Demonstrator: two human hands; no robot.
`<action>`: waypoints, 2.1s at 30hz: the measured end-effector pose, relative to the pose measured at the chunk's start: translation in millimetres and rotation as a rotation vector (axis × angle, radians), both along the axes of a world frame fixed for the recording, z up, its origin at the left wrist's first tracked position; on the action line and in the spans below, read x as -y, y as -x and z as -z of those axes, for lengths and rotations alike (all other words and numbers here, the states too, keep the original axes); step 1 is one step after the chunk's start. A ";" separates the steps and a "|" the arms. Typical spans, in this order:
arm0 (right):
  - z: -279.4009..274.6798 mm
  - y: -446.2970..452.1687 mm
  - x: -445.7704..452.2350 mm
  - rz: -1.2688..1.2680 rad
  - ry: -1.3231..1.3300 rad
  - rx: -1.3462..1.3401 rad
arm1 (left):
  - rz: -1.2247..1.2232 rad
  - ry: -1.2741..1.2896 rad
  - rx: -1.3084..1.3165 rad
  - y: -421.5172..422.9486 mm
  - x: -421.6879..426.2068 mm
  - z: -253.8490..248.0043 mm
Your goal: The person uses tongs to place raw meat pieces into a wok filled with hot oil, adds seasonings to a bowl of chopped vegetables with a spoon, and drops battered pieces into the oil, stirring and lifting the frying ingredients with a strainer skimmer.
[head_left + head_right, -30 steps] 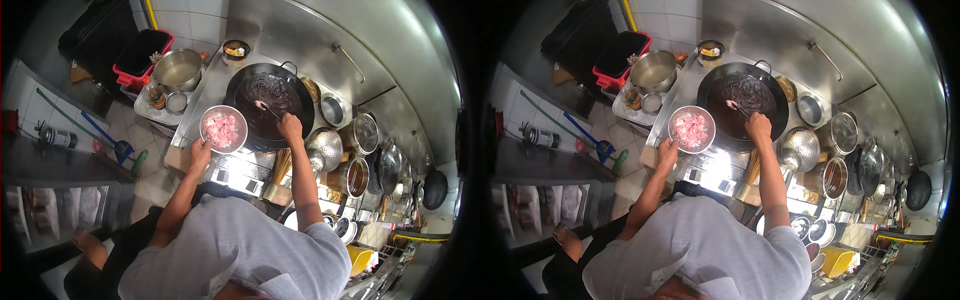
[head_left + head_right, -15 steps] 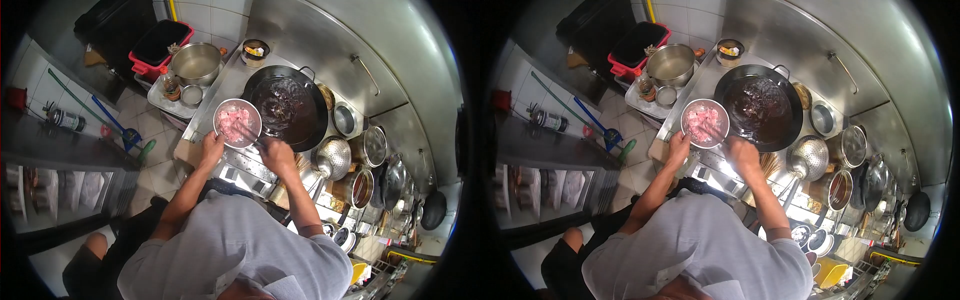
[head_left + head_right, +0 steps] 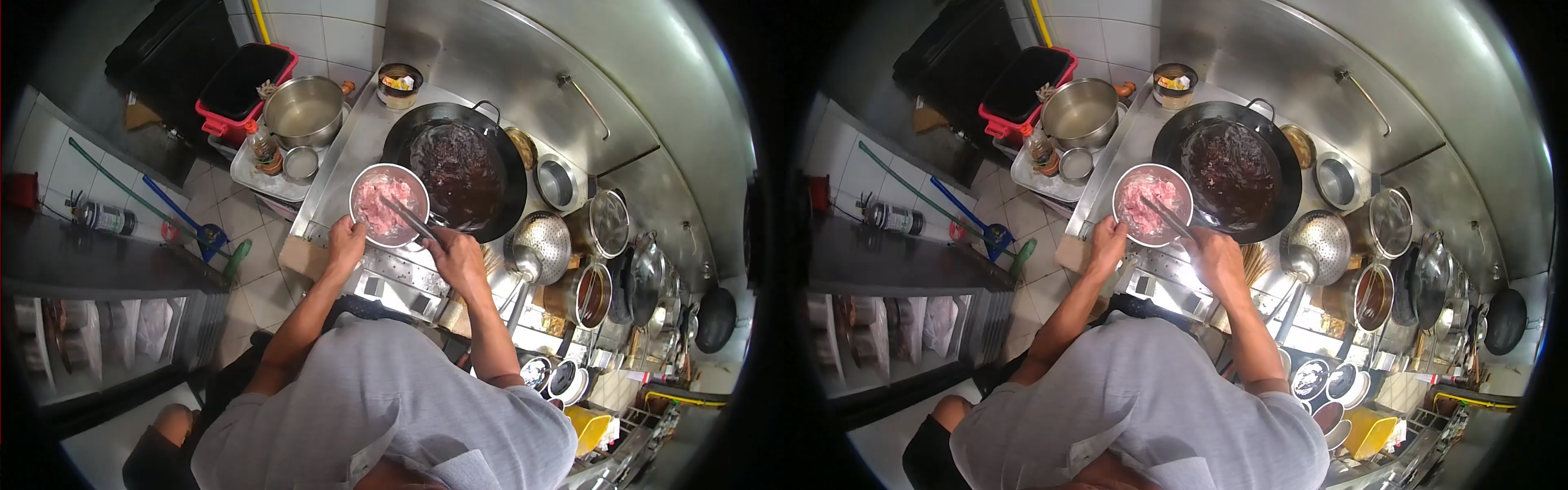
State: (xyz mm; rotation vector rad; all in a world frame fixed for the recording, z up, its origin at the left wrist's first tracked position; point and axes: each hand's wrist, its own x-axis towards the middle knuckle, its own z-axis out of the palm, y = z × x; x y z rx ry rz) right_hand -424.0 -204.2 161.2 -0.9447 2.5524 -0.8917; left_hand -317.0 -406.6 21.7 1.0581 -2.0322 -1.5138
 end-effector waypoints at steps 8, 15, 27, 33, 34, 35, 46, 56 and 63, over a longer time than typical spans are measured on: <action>22.4 20.7 -7.6 0.040 -0.021 0.196 | -0.001 -0.013 -0.098 3.5 -3.0 13.9; 21.2 -1.2 -15.5 0.092 -0.028 -0.035 | -0.002 0.012 -0.060 -3.2 -2.0 1.2; 2.8 -19.9 -18.2 0.094 0.018 -0.198 | -0.017 -0.012 -0.038 -7.3 -6.4 9.7; 14.3 44.9 -43.2 0.281 -0.061 -0.242 | -0.031 -0.194 -0.122 -13.8 -10.5 10.1; 31.9 63.8 -46.6 0.293 -0.148 -0.272 | -0.021 -0.191 -0.119 -14.6 -8.4 17.9; 50.3 80.7 -49.4 0.305 -0.234 -0.301 | -0.012 -0.188 -0.117 -15.2 -7.6 22.5; 85.7 98.5 -46.0 0.405 -0.374 -0.396 | -0.028 -0.105 -0.064 -16.4 -3.8 11.6; 12.9 2.8 -12.1 0.064 -0.222 -0.134 | 0.024 0.074 -0.021 -4.2 -6.6 5.1; 12.2 6.2 -14.1 0.049 -0.176 -0.164 | 0.038 0.114 -0.014 -3.6 -5.5 -1.5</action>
